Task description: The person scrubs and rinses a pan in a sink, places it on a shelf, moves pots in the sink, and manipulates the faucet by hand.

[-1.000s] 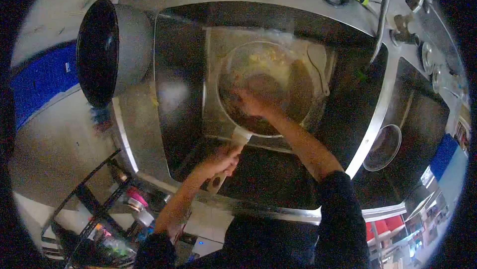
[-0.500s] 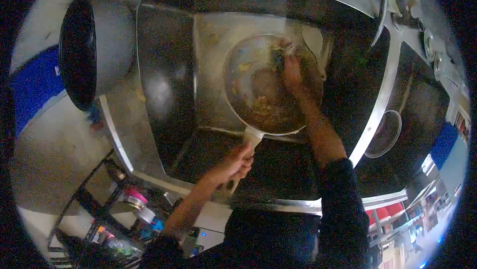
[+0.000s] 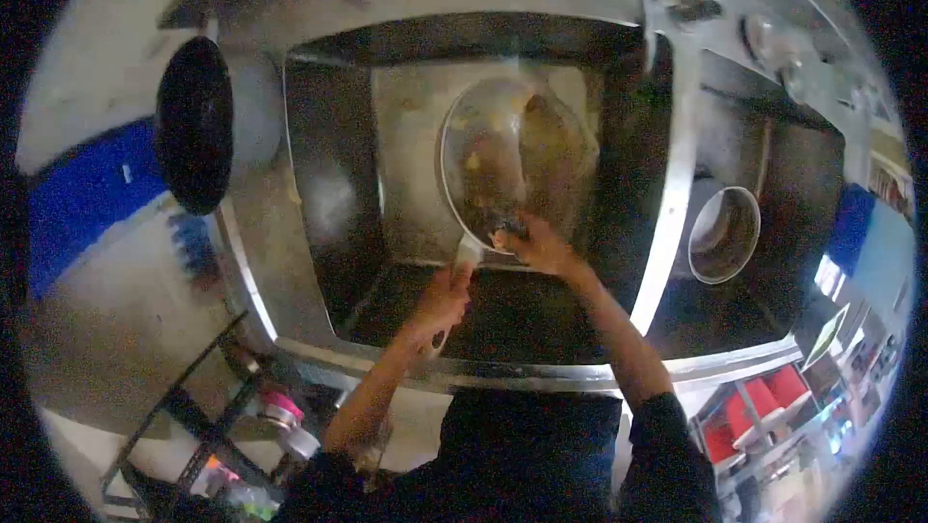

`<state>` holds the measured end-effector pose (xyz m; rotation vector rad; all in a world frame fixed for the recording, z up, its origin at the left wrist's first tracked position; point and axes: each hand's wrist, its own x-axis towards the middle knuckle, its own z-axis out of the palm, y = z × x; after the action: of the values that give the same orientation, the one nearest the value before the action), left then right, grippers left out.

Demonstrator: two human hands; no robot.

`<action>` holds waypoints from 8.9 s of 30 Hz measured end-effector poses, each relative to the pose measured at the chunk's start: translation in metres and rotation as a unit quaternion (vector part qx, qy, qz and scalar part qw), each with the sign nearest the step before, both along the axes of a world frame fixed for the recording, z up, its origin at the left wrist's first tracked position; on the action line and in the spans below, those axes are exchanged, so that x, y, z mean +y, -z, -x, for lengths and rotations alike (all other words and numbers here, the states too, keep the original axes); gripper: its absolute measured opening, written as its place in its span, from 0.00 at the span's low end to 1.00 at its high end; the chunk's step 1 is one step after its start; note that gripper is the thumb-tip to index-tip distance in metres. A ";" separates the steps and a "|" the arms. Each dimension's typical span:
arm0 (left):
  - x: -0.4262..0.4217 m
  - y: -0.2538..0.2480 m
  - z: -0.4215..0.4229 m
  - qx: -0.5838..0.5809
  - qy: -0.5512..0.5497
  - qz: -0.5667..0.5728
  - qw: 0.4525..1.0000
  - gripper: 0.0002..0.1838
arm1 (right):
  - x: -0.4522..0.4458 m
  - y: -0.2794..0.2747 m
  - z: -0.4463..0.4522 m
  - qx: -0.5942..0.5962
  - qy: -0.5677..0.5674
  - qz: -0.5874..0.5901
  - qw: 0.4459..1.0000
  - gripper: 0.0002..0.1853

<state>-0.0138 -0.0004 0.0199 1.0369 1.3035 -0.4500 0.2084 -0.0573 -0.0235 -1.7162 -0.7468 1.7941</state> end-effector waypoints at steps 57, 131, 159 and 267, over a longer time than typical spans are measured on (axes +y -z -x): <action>-0.329 -0.198 -0.144 -0.183 -0.099 0.012 0.978 0.20 | -0.325 -0.226 -0.254 -0.453 0.260 -0.335 0.784 0.14; -0.009 -0.108 -0.222 -0.368 0.044 -0.384 0.846 0.17 | -0.160 -0.114 -0.061 -0.429 -0.138 -0.372 0.812 0.19; -0.002 -0.128 -0.259 -0.289 0.188 -0.472 0.811 0.20 | -0.482 -0.254 -0.331 -0.698 0.454 0.019 0.554 0.15; -0.283 -0.113 -0.124 -0.257 -0.159 0.081 0.950 0.26 | -0.115 -0.109 -0.072 -0.415 -0.047 -0.282 0.863 0.12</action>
<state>0.1098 -0.2835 0.1333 0.7223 0.9213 -0.0293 0.2802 -0.1725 0.0859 -1.9893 -1.5383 0.6606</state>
